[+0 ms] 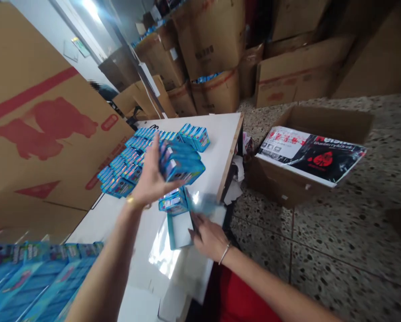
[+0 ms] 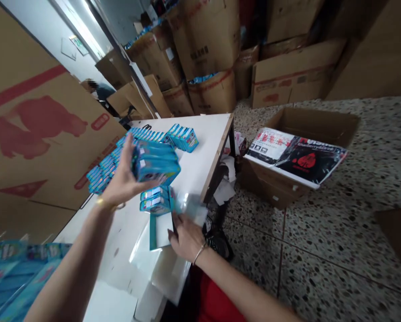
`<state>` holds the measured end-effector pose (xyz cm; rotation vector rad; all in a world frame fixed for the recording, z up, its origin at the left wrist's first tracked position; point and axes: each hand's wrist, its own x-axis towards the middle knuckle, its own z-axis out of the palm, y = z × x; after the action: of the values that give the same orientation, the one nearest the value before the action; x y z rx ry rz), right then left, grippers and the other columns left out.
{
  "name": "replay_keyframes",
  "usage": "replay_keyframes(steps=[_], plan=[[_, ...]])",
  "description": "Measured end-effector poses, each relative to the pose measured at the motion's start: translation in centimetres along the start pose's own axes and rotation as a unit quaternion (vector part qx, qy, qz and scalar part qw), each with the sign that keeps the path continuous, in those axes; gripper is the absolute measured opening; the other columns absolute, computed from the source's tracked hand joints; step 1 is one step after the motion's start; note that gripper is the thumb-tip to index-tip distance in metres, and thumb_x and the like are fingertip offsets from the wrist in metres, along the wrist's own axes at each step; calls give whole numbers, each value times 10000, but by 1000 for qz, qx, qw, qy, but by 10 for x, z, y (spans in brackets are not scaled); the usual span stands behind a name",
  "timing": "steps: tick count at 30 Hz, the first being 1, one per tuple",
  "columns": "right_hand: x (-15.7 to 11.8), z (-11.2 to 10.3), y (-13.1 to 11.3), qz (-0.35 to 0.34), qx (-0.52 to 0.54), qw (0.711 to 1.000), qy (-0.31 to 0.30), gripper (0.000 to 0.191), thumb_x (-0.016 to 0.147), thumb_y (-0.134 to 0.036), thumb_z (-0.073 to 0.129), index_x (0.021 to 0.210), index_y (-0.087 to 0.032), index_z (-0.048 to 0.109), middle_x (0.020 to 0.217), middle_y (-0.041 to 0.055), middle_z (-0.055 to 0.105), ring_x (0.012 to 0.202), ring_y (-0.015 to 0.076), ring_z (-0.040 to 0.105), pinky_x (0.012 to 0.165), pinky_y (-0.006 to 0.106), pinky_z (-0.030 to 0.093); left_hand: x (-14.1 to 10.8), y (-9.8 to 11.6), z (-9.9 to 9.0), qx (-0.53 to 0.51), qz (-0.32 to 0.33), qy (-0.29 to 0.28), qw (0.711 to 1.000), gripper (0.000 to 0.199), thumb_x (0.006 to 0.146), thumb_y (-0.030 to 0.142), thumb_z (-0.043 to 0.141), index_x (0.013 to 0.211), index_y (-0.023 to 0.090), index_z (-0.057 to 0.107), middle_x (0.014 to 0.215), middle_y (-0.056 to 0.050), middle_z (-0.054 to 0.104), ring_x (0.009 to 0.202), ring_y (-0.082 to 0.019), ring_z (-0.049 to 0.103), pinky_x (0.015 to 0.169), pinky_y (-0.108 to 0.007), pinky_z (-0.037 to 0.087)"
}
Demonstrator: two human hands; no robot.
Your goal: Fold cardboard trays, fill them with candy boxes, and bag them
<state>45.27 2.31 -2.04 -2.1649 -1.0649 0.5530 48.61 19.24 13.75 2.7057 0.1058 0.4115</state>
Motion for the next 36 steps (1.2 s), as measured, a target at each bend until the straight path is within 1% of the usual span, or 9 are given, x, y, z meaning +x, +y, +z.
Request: replay_keyframes(steps=[2,4,6,9,14,20,26,30,36], plan=[[-2,1,3,-14,5,1000,-5,539,915,-308,345,1425,-141,289,1202,125,534,970,221,574,754,308,453,-51,12,-30,-68,-25,-28,997,1226,576,604,734,1464,320,-63,1491,-79,228,1349,-349,279,1065,-517,329],[-3,2,6,-30,9,999,-7,507,926,-277,312,1415,-145,306,1190,115,534,956,209,574,752,305,452,-100,16,-41,-118,-69,-42,990,1186,591,559,745,1453,387,-51,1497,-38,224,1366,-321,259,1071,-515,343],[-4,3,6,-38,10,999,-6,494,933,-272,298,1413,-159,310,1168,104,540,956,205,574,751,304,452,-137,11,-34,-107,-88,-63,988,1104,638,476,741,1453,389,1,1496,-51,220,1361,-322,268,1074,-543,330],[-5,3,6,-31,3,1000,-4,509,913,-245,330,1417,-176,311,1188,95,533,978,202,575,776,298,448,-162,-6,-8,-33,-55,-87,994,1002,665,388,730,1453,296,118,1438,-122,266,1328,-339,305,1073,-553,309],[-3,3,8,-28,-7,1000,-10,508,913,-255,324,1414,-175,330,1213,89,516,979,194,574,808,291,442,-152,-22,13,62,-3,-138,988,938,651,357,732,1437,264,229,1387,-146,287,1289,-344,321,1034,-523,352],[-2,4,11,-29,-9,999,-16,503,920,-253,329,1417,-175,326,1194,84,506,924,175,580,790,273,439,-136,-12,21,130,33,-209,969,894,640,339,714,1423,231,297,1374,-164,335,1273,-352,332,1026,-509,359],[-1,6,15,-48,106,991,58,440,957,-326,315,1357,-169,406,1148,102,538,1018,187,555,921,311,426,-141,-3,36,272,-17,-214,938,938,637,377,727,1442,258,261,1527,-142,198,1406,-388,88,1089,-636,23],[9,6,10,-46,210,968,129,607,938,-536,290,1414,-161,326,1400,133,400,1320,205,347,1095,366,287,-141,2,44,298,-28,-212,930,1064,598,496,739,1468,199,204,1547,-142,128,1420,-363,7,1102,-607,-54],[18,23,-1,2,322,943,85,771,883,-671,244,1487,-208,126,1553,69,136,1431,203,40,1159,452,77,-140,21,60,331,-26,-184,925,1167,565,419,770,1485,134,111,1551,-128,46,1417,-312,-109,1120,-537,-135]])
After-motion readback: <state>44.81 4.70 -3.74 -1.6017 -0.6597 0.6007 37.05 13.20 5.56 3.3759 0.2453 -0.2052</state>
